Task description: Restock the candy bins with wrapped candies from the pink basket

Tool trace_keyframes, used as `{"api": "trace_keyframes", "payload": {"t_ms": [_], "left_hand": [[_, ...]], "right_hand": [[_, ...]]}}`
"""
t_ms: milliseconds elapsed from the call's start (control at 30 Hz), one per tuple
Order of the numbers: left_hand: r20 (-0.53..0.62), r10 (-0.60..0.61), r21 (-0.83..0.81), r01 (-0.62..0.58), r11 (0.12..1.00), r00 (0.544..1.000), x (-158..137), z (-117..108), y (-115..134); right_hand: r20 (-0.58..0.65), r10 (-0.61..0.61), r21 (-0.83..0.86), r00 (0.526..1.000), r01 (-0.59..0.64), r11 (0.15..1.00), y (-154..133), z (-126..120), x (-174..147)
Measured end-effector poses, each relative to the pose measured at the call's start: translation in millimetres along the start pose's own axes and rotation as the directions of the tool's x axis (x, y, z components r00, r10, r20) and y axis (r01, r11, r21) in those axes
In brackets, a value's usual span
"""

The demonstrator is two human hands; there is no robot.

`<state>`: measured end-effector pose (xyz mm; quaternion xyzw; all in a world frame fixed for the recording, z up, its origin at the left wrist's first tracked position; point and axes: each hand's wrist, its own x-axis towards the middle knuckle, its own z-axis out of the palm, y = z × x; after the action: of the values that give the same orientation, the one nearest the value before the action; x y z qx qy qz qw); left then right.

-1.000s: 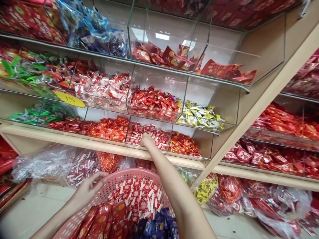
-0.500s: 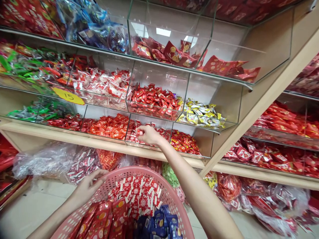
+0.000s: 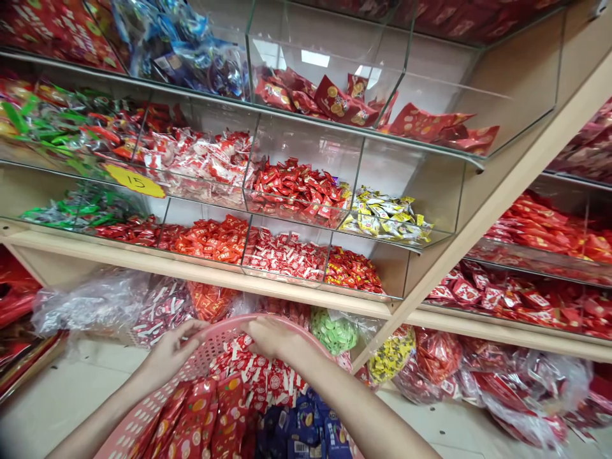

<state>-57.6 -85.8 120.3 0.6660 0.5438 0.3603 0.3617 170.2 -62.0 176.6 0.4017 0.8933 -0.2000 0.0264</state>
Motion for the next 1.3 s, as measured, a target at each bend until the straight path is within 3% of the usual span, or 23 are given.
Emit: {"api": "trace_keyframes", "payload": {"t_ms": [100,300,467,800,1033,1300], "left_hand": [[0.004,-0.013,0.006,0.013,1.0,1.0,0.3,-0.2,-0.9],[0.02,-0.02,0.017,0.02,1.0,1.0,-0.2,-0.1,-0.7],[0.033,-0.027,0.017,0.026,1.0,0.999,0.3,0.1,0.9],[0.046,-0.013,0.019,0.012,1.0,0.999,0.1,-1.2,-3.9],[0.045,-0.007,0.018,0.007,1.0,0.999,1.5,-0.5,-4.7],[0.037,-0.01,0.046,0.009,0.999,0.999,0.6,-0.5,-1.4]], "right_hand": [[-0.031,0.01,-0.062,0.999,-0.012,0.998,3.1,5.0,0.9],[-0.174,0.022,0.044,0.985,-0.015,0.999,17.4,3.5,-3.1],[-0.141,0.137,-0.036,0.98,-0.144,0.989,21.0,-3.1,-10.1],[-0.167,0.148,-0.178,0.975,-0.178,0.968,13.7,5.6,-15.7],[-0.282,0.114,-0.016,0.953,-0.124,0.992,22.1,0.0,-29.0],[-0.404,0.188,0.149,0.895,-0.139,0.979,34.5,6.2,-64.1]]}}
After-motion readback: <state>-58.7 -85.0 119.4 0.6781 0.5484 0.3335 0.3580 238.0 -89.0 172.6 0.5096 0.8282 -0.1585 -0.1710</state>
